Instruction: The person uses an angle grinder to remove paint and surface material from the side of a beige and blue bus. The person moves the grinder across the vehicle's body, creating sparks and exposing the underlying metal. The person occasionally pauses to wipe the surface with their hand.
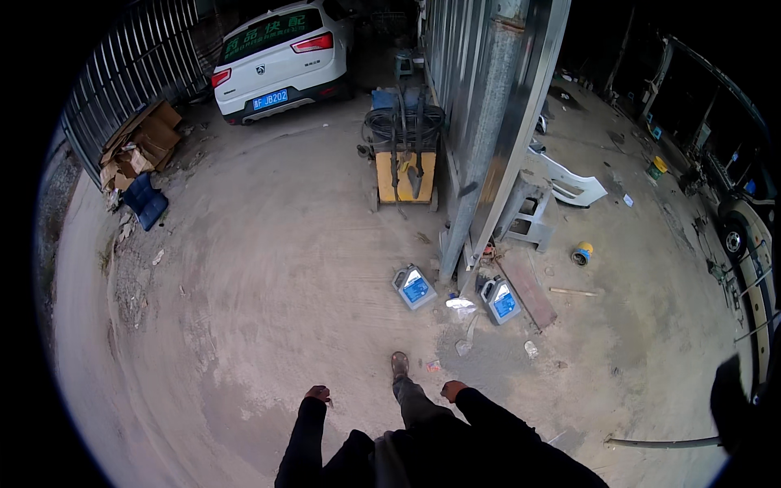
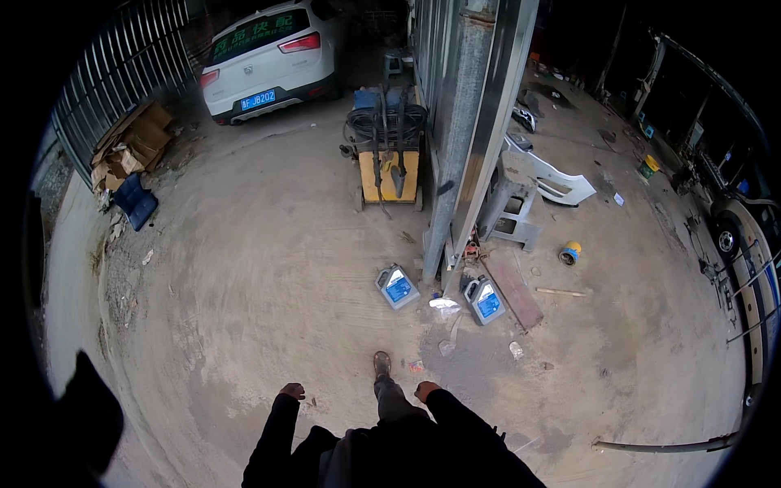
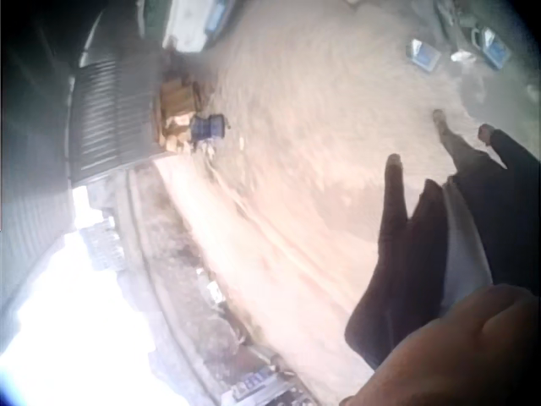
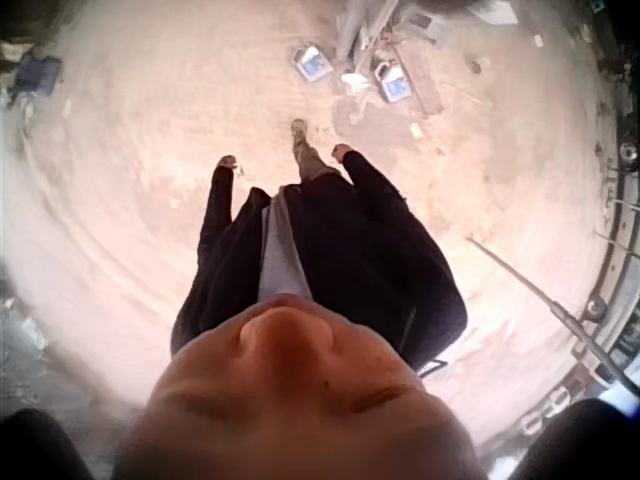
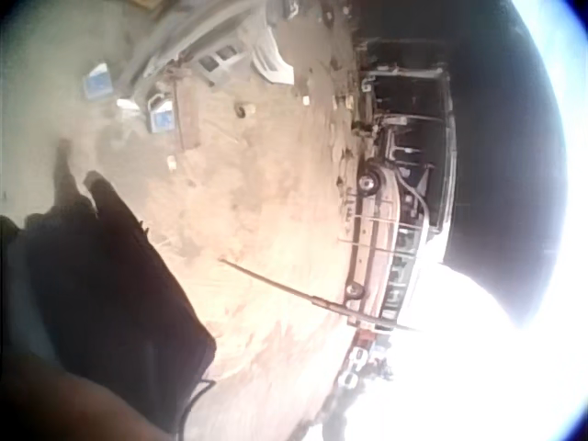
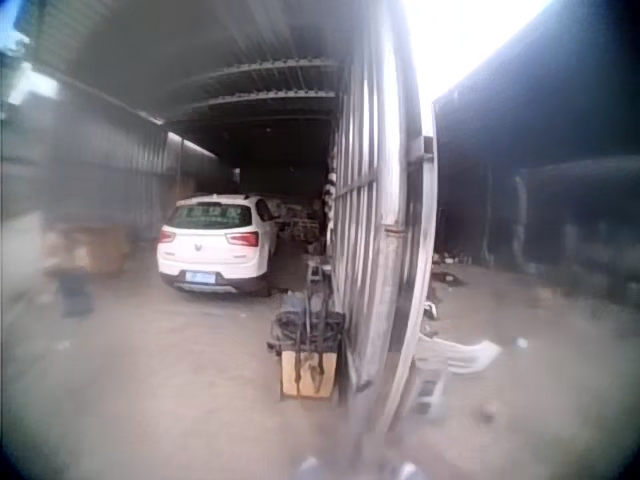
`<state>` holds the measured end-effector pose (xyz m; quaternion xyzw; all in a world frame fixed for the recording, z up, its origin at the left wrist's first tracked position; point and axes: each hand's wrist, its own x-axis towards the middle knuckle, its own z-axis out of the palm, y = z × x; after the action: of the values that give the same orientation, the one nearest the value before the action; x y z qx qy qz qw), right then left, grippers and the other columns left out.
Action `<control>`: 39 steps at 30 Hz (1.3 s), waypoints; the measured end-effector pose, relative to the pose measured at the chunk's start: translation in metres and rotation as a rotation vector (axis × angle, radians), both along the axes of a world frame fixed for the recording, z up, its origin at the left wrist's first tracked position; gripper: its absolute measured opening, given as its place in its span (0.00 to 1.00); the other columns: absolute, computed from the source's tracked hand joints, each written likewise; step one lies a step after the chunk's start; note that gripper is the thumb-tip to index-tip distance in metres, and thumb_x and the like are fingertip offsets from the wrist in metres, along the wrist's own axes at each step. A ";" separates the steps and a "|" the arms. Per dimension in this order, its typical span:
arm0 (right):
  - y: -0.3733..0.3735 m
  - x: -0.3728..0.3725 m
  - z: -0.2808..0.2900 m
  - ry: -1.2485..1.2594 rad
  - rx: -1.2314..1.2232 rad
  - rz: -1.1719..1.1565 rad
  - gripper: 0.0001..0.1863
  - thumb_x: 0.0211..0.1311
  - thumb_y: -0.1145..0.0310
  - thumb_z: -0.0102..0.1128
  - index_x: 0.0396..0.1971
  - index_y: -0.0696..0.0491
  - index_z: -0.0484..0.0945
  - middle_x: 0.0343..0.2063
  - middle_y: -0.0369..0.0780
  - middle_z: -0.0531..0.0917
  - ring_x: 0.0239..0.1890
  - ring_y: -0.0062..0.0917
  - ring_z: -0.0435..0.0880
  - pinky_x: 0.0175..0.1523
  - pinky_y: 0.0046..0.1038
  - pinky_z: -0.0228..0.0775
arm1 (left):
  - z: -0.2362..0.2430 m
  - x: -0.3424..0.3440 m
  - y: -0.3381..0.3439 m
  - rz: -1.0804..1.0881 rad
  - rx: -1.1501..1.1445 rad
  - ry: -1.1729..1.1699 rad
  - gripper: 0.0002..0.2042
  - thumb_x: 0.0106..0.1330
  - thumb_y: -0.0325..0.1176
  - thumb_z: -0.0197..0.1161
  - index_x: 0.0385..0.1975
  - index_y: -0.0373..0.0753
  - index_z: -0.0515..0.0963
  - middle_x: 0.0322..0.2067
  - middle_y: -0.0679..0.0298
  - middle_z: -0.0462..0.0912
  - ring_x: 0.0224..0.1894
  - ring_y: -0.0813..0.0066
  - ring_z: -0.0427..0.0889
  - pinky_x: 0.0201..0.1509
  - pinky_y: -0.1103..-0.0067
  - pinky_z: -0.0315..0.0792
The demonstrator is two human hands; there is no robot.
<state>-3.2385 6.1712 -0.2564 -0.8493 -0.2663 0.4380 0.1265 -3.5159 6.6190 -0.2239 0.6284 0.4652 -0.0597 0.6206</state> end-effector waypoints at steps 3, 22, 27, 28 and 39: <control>0.032 0.055 -0.040 -0.171 -0.068 0.215 0.21 0.55 0.54 0.58 0.35 0.56 0.88 0.39 0.52 0.88 0.45 0.46 0.87 0.54 0.46 0.77 | -0.006 0.030 0.015 -0.108 -0.046 0.186 0.20 0.65 0.37 0.67 0.53 0.33 0.78 0.39 0.53 0.86 0.37 0.65 0.87 0.39 0.70 0.83; 0.361 0.399 -0.017 -0.071 -0.135 -0.168 0.18 0.63 0.57 0.53 0.40 0.51 0.87 0.46 0.51 0.87 0.50 0.45 0.85 0.55 0.44 0.77 | -0.066 0.430 0.378 -0.547 0.071 0.333 0.13 0.61 0.35 0.72 0.41 0.36 0.83 0.38 0.59 0.88 0.44 0.63 0.86 0.47 0.61 0.81; 0.373 0.417 0.035 0.016 -0.120 -0.331 0.22 0.62 0.52 0.55 0.43 0.53 0.86 0.48 0.51 0.85 0.54 0.47 0.83 0.62 0.43 0.73 | -0.078 0.575 0.464 -0.909 0.475 0.386 0.14 0.59 0.39 0.73 0.38 0.36 0.83 0.35 0.61 0.87 0.44 0.62 0.85 0.45 0.61 0.83; 0.397 0.432 0.054 0.028 -0.077 -0.430 0.21 0.63 0.52 0.55 0.42 0.53 0.86 0.47 0.50 0.86 0.53 0.47 0.83 0.60 0.44 0.74 | -0.079 0.602 0.487 -0.862 0.521 0.289 0.16 0.59 0.42 0.73 0.38 0.37 0.83 0.35 0.61 0.87 0.42 0.61 0.86 0.44 0.62 0.83; 0.475 0.582 0.099 -0.154 0.005 -0.552 0.19 0.62 0.56 0.57 0.37 0.58 0.85 0.37 0.51 0.87 0.35 0.41 0.90 0.45 0.42 0.81 | 0.050 0.903 0.425 -0.405 -0.177 -0.189 0.21 0.69 0.46 0.66 0.49 0.32 0.79 0.42 0.56 0.86 0.42 0.71 0.87 0.46 0.75 0.82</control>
<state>-2.6566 6.6460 -0.1576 -0.9201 -0.0350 0.3204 0.2225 -2.6130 7.0439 -0.1741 0.6549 0.2625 -0.1647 0.6893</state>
